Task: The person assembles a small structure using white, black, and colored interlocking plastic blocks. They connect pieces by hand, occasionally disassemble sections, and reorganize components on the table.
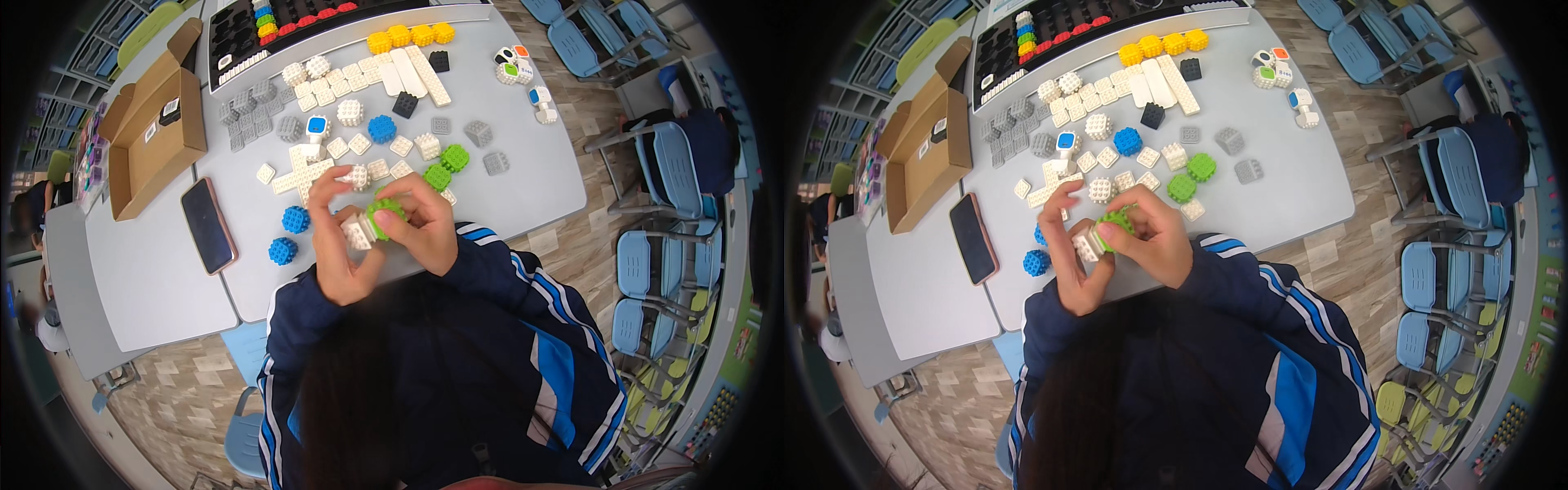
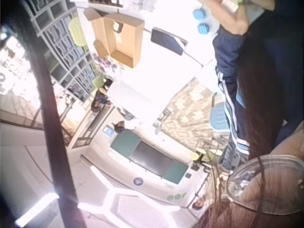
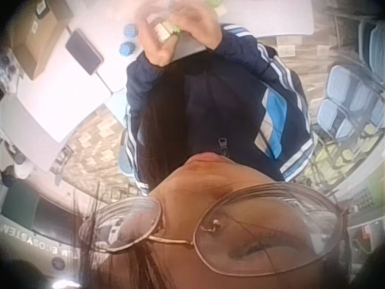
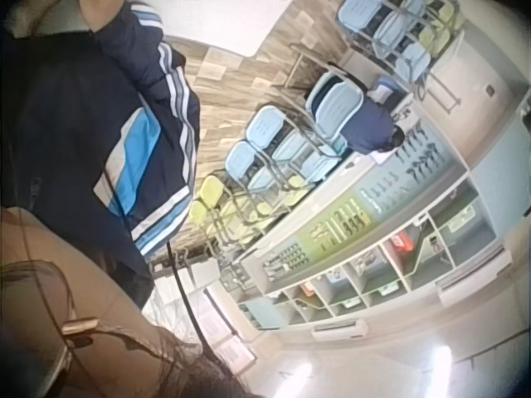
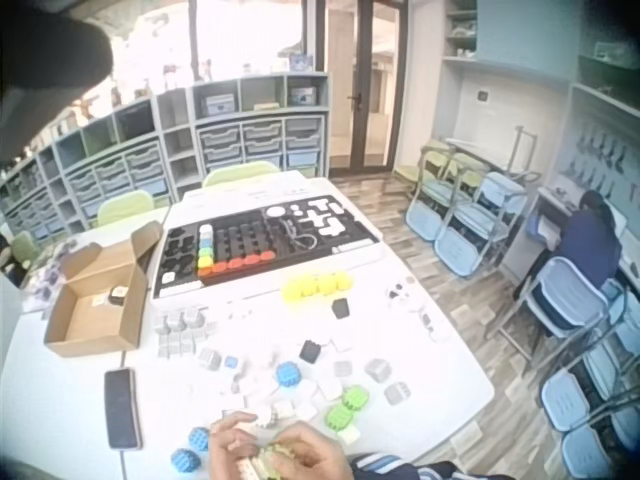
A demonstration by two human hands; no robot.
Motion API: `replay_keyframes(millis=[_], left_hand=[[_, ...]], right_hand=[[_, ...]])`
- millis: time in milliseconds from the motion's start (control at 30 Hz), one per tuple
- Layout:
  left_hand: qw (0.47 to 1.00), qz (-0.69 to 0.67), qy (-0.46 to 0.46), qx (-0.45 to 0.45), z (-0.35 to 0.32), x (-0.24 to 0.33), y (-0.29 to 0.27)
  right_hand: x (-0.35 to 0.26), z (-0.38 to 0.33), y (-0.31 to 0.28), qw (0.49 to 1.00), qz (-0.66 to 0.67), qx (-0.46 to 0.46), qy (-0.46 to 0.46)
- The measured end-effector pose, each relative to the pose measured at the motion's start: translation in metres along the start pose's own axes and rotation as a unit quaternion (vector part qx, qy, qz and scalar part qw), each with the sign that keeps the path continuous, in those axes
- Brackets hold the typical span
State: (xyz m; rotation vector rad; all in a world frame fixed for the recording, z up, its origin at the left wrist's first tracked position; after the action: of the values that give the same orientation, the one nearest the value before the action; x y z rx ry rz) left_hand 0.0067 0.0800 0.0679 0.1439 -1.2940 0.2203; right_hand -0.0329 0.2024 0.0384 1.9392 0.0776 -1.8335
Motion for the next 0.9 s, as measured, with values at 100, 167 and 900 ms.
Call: replay_keyframes(millis=[100,167,900], left_hand=[[0.995,-0.079,-0.051,0.027,0.005,0.001,0.003],[0.984,-0.111,-0.12,-0.068,0.003,-0.021,-0.007],[0.962,0.164,0.046,0.216,-0.013,-0.011,0.009]], right_hand=[[-0.013,0.002,-0.008,0.983,-0.114,0.043,-0.137],[-0.021,0.002,-0.002,0.982,-0.13,0.039,-0.128],[-0.004,0.0,0.013,0.974,0.014,0.126,-0.19]])
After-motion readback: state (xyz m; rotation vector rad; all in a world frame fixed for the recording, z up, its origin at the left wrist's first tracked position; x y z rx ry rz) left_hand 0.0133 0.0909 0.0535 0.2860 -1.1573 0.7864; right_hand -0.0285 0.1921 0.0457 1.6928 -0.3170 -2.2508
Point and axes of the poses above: each hand's wrist, its own z-axis towards the middle knuckle, its own y-axis out of the palm, x = y × z, the point moved 6 cm from there along z, towards the middle knuckle, and after that the axes turned 6 degrees about x, right-handed, at the moved point
